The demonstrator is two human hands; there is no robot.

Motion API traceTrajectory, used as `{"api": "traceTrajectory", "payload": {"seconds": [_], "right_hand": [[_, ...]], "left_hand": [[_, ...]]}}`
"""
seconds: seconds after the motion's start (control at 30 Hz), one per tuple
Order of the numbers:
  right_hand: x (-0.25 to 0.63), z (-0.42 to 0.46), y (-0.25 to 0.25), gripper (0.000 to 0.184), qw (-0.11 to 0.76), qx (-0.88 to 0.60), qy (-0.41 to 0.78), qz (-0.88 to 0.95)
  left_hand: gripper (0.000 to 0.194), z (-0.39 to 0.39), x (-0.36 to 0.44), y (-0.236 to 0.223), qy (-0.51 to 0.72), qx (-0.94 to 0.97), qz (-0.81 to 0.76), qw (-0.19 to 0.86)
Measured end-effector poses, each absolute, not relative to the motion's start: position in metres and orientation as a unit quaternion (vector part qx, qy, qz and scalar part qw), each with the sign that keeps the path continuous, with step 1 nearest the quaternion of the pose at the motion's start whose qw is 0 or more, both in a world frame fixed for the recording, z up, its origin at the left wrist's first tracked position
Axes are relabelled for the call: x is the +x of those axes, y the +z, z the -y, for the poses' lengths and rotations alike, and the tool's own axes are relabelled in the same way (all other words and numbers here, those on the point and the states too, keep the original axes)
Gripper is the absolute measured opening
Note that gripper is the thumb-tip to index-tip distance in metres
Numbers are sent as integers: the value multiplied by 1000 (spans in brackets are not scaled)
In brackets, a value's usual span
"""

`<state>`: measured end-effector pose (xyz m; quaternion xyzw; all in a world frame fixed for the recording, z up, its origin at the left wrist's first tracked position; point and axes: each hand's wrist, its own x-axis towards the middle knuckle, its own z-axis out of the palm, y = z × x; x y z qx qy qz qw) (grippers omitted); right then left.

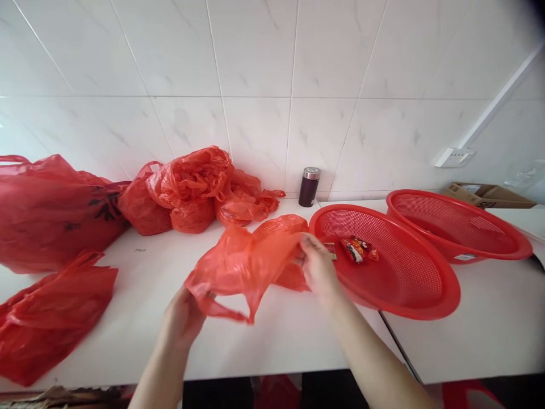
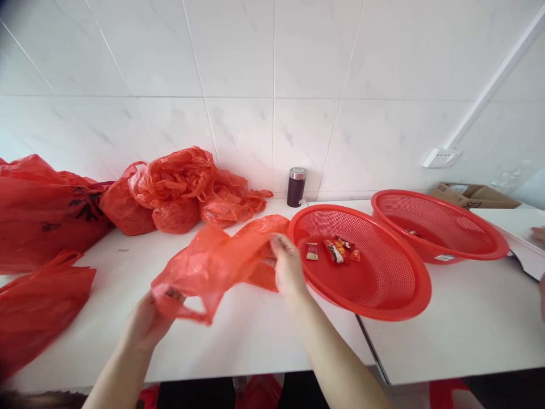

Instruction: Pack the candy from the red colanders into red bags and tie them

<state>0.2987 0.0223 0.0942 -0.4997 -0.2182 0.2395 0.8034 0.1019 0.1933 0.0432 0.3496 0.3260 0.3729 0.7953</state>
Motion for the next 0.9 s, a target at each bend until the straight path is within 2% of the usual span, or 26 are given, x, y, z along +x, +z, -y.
{"api": "traceTrajectory", "payload": {"seconds": [0.1, 0.17, 0.27, 0.33, 0.43, 0.5, 0.57, 0.63, 0.7, 0.8, 0.9], "right_hand": [[313, -16, 103, 26, 853, -415, 274, 161], [313, -17, 107, 23, 848, -423, 267, 177], [304, -26, 112, 21, 815, -508, 167, 223], [293, -32, 116, 22, 771, -570, 74, 275], [273, -38, 124, 28, 698, -626, 19, 348], [259, -39, 127, 30, 657, -645, 53, 386], [254, -38, 127, 30, 629, -654, 85, 411], [261, -36, 123, 28, 612, -668, 80, 415], [278, -32, 117, 26, 594, -693, 59, 405], [304, -22, 113, 25, 540, -733, 60, 408], [302, -12, 121, 20, 511, -729, -13, 456]], "left_hand": [[10, -206, 85, 31, 337, 361, -381, 781], [25, -199, 82, 28, 353, 442, -413, 714], [62, -168, 88, 34, 479, 651, -388, 443], [73, -141, 98, 40, 528, 748, -306, 263], [82, -111, 118, 46, 521, 807, -219, 172], [82, -106, 128, 45, 486, 821, -231, 193], [66, -113, 131, 44, 425, 822, -256, 278], [41, -126, 126, 47, 346, 770, -296, 447], [21, -140, 115, 55, 274, 641, -347, 628], [17, -151, 99, 72, 220, 444, -391, 776], [20, -149, 94, 84, 219, 324, -404, 827]]}}
